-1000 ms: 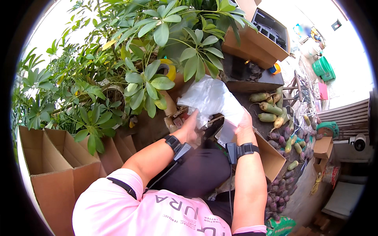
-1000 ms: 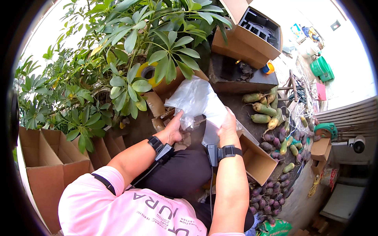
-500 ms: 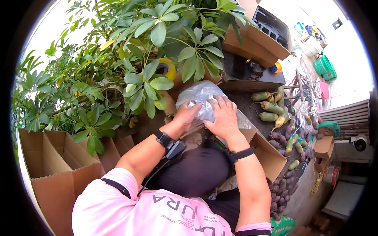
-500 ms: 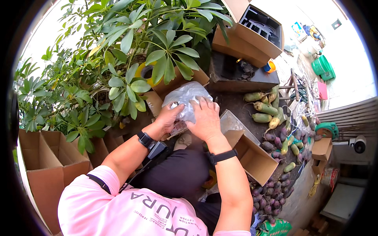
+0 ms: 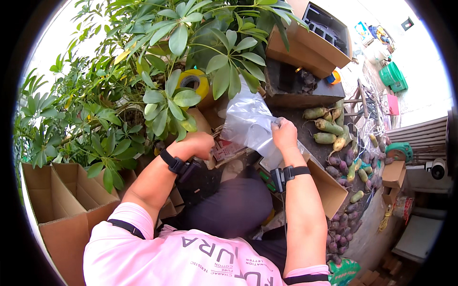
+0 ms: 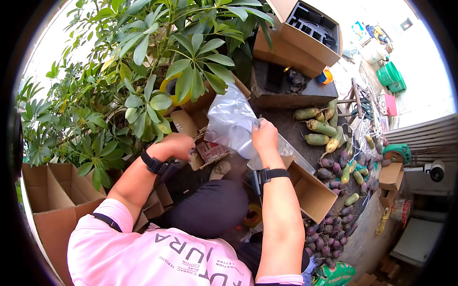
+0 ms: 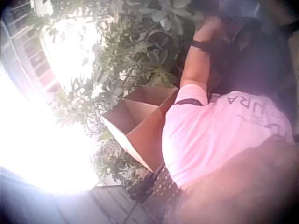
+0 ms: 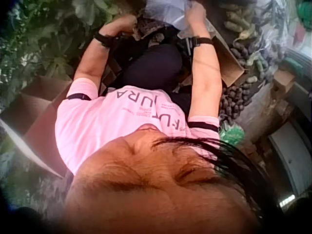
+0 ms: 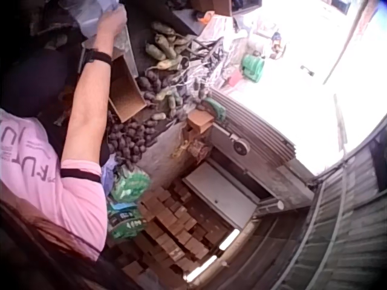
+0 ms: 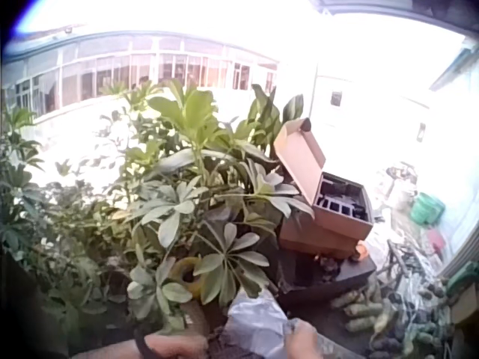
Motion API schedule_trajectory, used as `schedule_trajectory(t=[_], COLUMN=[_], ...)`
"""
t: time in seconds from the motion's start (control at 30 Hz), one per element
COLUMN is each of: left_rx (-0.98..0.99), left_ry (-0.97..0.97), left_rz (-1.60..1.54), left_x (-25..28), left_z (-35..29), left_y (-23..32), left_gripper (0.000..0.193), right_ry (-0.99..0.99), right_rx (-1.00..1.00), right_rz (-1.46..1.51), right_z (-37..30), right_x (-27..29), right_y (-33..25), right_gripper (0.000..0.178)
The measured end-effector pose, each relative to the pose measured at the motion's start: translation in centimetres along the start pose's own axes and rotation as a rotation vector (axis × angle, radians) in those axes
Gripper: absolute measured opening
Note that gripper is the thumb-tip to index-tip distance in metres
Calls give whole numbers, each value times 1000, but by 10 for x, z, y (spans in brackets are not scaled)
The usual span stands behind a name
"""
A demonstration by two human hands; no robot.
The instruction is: The person packs purple sweet potatoes into a cardboard box lined with a plastic bag. They use a utility knife to trim the stems of the vegetables before placing them inside. The person then seals the box with blue packing tape.
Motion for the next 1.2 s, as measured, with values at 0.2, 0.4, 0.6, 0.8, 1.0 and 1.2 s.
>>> schedule_trajectory(t=[0.2,0.4,0.6,0.8,1.0,1.2], left_rx=[-214,-193,-84,49,423,286], left_ry=[219,499,442,1245,1325,1145], left_rz=[48,-1034,-1676,-941,-315,-27], left_x=[17,9,9,30,30,14], left_z=[-13,29,65,91,84,86], left_y=[31,83,81,-38,-89,-90], left_gripper=[56,48,41,33,26,19], right_ry=[-236,-228,-401,3,508,656], right_rx=[61,67,-54,-520,-743,-654], right_rz=[160,224,726,1036,1260,1555], right_z=[-1,-11,-23,-23,-56,-121], right_x=[12,32,16,42,131,223], right_y=[-2,-39,-24,31,166,230], right_gripper=[25,35,24,21,21,42])
Point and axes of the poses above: each hand's wrist, its own z-axis towards the middle knuckle, its own x-axis out of the back of the hand, y = z × x, the point moved 4 cm from there along z, towards the middle knuckle, and after that the axes turned 6 degrees about y, right-handed, at the moved point
